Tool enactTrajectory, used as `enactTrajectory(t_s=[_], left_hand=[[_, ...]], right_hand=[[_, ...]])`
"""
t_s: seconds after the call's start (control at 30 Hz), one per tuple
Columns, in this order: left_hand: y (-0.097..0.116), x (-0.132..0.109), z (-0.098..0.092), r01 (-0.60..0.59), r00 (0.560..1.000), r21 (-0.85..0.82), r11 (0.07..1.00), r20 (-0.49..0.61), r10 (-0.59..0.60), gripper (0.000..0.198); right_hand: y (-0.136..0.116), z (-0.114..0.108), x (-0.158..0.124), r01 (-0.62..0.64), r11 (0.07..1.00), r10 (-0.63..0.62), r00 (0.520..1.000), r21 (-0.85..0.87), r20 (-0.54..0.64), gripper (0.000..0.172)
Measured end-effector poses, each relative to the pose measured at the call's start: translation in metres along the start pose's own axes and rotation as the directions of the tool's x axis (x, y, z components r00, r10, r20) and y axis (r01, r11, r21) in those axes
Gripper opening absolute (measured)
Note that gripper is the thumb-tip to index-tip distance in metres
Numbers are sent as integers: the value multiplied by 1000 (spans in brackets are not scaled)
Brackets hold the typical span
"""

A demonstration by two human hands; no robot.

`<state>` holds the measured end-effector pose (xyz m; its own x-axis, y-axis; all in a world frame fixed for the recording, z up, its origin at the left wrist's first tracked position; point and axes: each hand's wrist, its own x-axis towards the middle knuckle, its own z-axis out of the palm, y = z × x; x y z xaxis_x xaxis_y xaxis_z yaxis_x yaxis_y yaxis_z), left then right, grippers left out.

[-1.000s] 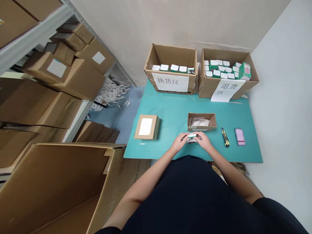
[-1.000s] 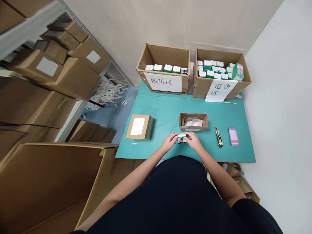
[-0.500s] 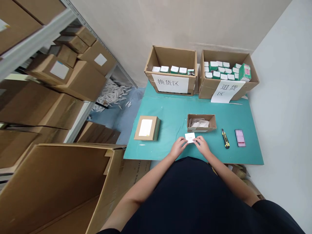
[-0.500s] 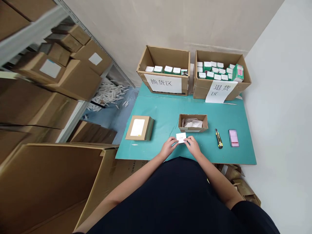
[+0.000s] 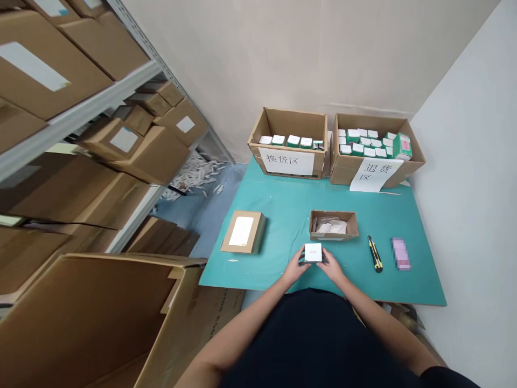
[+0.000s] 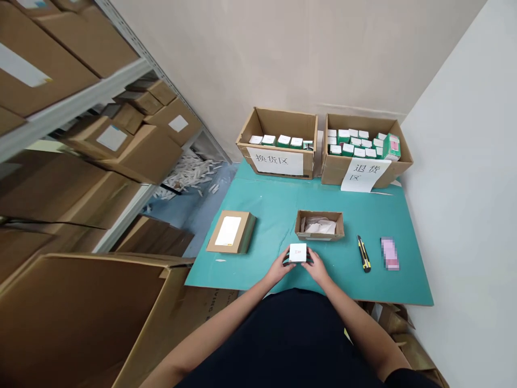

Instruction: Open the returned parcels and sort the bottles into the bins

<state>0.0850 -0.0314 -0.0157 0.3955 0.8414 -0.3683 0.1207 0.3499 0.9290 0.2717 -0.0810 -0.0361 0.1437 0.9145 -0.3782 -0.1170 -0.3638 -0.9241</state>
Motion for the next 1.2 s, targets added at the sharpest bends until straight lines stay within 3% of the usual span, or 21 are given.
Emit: enactTrajectory(t_s=[0.17, 0.33, 0.43, 0.53, 0.7, 0.83, 1.0, 1.2], left_hand=[[26, -29, -12, -33, 996, 68, 997, -75, 38, 79], [83, -66, -26, -153, 966, 143, 978, -185, 179, 81], [126, -66, -33, -228, 939, 177, 957, -219, 265, 79], [165, -47, -41, -282, 899, 211, 936, -281, 335, 69], [213, 5, -63, -329, 845, 287, 900, -337, 417, 61], [245, 58, -95, -428, 796, 296, 854, -324, 511, 57], [305, 156, -161, -576, 737, 199, 793, -294, 609, 62], [375, 292, -247, -645, 735, 35, 764, -247, 632, 65]], right_hand=[[-36, 14, -23, 114, 991, -106, 990, -77, 96, 67], [-107, 28, -40, 285, 952, -258, 944, -115, 208, 65], [-156, 30, -33, 336, 928, -298, 929, -162, 217, 66], [-194, 34, -13, 388, 905, -350, 912, -176, 215, 65], [-230, 57, 39, 432, 899, -412, 889, -68, 198, 65], [-265, 91, 96, 481, 876, -474, 874, -47, 111, 64], [-332, 142, 197, 570, 822, -568, 820, 1, 75, 67], [-403, 198, 345, 656, 755, -653, 750, 7, 104, 67]])
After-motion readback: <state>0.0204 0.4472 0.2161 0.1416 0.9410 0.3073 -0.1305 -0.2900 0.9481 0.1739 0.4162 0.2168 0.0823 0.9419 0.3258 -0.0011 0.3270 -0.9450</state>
